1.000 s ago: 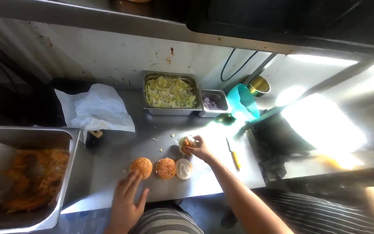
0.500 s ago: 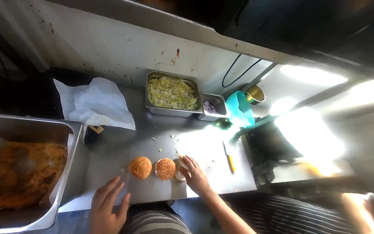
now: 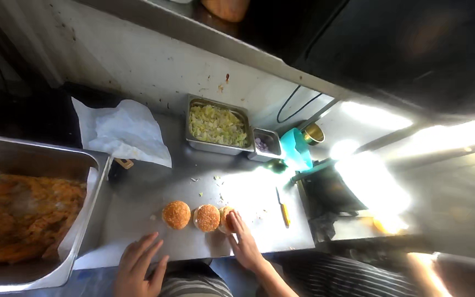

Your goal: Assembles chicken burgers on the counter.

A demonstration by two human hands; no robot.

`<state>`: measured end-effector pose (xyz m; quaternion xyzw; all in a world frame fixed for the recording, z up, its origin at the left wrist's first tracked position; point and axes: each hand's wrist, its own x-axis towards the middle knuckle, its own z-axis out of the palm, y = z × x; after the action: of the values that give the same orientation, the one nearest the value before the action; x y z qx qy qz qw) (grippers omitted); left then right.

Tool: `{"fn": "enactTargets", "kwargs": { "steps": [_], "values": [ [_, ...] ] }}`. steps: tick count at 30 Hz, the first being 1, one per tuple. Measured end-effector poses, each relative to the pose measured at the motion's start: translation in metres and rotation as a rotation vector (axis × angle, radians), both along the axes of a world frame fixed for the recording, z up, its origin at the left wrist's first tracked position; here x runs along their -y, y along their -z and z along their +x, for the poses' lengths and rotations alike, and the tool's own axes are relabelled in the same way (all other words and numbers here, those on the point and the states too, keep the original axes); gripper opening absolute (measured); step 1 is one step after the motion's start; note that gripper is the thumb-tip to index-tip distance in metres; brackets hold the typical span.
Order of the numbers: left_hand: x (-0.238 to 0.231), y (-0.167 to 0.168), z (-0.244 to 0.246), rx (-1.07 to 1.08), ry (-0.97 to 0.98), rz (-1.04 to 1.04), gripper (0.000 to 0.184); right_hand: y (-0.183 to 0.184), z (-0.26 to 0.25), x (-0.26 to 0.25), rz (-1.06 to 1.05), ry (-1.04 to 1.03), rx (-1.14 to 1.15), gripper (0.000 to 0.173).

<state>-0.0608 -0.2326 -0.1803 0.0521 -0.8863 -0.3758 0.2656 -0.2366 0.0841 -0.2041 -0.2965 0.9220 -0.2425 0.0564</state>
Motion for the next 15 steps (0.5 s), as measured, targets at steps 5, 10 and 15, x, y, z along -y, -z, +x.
{"fn": "enactTargets", "kwargs": {
  "steps": [5, 10, 15],
  "values": [
    [-0.017, -0.004, 0.015, -0.002, -0.081, 0.015, 0.037, -0.047, -0.077, -0.014, 0.101, -0.118, 0.322, 0.074],
    [-0.051, -0.01, 0.02, 0.019, -0.157, 0.183, 0.041, -0.043, -0.141, 0.013, 0.308, -0.47, 0.48, 0.101],
    [-0.103, -0.052, 0.003, -0.151, -0.199, 1.598, 0.066, -0.035, -0.148, 0.023, 0.348, -0.622, 0.417, 0.084]
  ]
}}
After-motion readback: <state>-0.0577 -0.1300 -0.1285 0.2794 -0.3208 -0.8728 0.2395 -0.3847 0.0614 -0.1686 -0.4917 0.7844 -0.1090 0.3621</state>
